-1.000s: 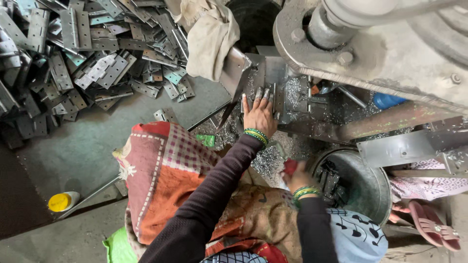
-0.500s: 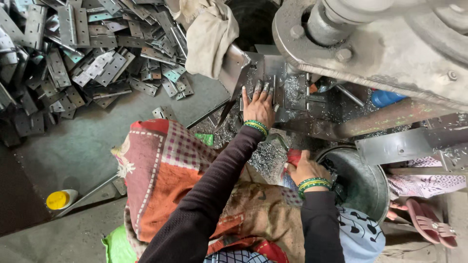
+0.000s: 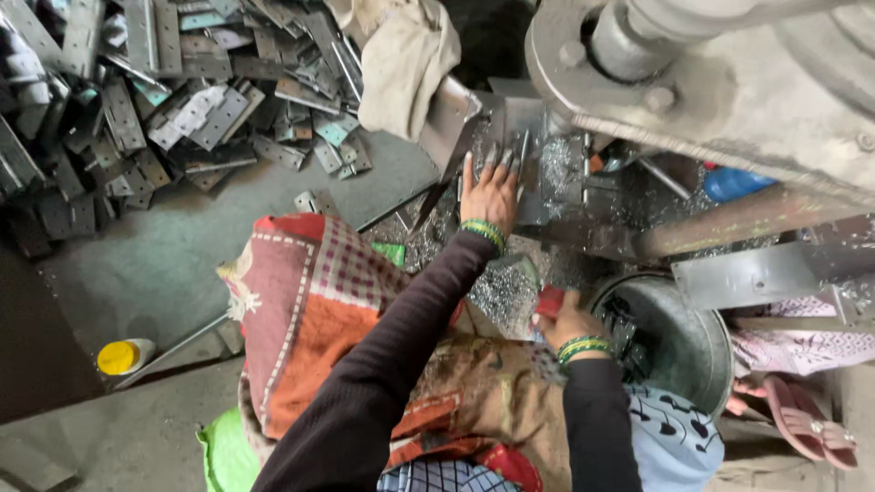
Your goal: The person repeatedly picks up small metal plates from a bin, places them into a manual punching machine, and operates the lever to punch holes. The finished plates are dropped into a metal bucket below.
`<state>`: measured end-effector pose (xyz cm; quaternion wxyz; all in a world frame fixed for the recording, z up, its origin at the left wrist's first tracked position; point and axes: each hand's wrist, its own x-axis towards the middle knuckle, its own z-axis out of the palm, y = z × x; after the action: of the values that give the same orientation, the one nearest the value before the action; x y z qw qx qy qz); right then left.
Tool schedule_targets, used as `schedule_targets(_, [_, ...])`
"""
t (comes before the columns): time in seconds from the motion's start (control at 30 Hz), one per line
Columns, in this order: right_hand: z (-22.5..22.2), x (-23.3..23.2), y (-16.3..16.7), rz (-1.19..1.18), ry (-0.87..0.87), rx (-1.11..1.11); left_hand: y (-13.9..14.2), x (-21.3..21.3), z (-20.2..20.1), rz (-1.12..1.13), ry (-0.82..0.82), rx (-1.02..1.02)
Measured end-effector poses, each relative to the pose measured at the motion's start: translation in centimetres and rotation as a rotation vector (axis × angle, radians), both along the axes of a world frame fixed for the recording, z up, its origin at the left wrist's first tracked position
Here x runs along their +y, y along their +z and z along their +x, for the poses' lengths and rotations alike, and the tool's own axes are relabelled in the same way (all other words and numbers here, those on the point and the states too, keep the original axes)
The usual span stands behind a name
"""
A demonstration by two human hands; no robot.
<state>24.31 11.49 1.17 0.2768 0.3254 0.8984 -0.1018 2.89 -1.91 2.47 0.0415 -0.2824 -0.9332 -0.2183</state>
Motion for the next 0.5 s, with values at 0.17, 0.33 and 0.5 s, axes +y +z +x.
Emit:
schedule_targets(0.17, [-0.1,-0.4,1.2,0.006,-0.032,-0.028,-0.1,1.7,-2.3,-0.09,0.034,0.107])
schedule_targets(0.33, [1.8,-0.2,-6.9,-0.184,-0.054,0.109,0.3,1.9,-2.1,-0.085,-0.002,-0.011])
schedule_targets(0.5, [1.7,-0.3,-6.7,-0.182,-0.056,0.134,0.9,0.2,-0.2,-0.133,-0.035,-0.033])
